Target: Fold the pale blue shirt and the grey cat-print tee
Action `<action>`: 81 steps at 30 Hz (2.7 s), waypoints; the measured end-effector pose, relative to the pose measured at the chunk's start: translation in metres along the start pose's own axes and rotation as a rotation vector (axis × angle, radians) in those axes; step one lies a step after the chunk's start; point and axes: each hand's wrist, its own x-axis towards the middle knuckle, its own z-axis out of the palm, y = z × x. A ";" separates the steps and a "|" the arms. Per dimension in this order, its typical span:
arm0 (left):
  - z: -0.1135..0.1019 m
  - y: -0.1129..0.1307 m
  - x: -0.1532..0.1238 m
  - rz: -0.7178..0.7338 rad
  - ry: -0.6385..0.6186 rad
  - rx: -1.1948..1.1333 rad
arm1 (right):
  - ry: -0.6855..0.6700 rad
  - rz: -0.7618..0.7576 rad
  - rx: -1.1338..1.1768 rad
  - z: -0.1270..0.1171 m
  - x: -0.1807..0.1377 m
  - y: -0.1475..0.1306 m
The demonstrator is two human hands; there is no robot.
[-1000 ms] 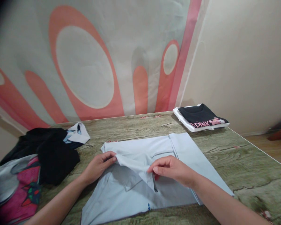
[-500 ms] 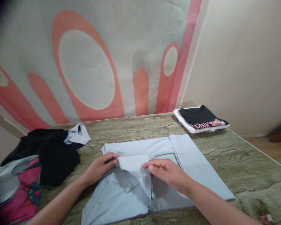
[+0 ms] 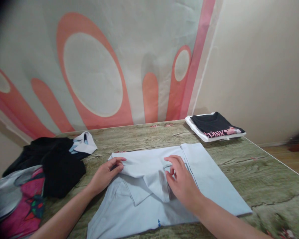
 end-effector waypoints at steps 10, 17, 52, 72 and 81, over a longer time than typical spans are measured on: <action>-0.027 -0.017 0.002 0.160 -0.171 0.277 | -0.382 -0.332 -0.544 0.013 -0.018 -0.013; -0.019 -0.030 0.009 0.166 -0.032 0.307 | -0.474 -0.356 -0.505 -0.004 -0.017 -0.017; -0.014 -0.029 0.008 0.205 -0.041 0.347 | -0.122 0.183 -0.135 -0.006 0.007 0.012; -0.003 -0.012 -0.002 0.254 0.106 0.532 | -0.505 -0.421 -0.456 -0.006 -0.012 -0.015; 0.034 0.050 -0.035 0.565 -0.508 0.567 | -0.422 -0.492 -0.358 0.002 -0.010 -0.013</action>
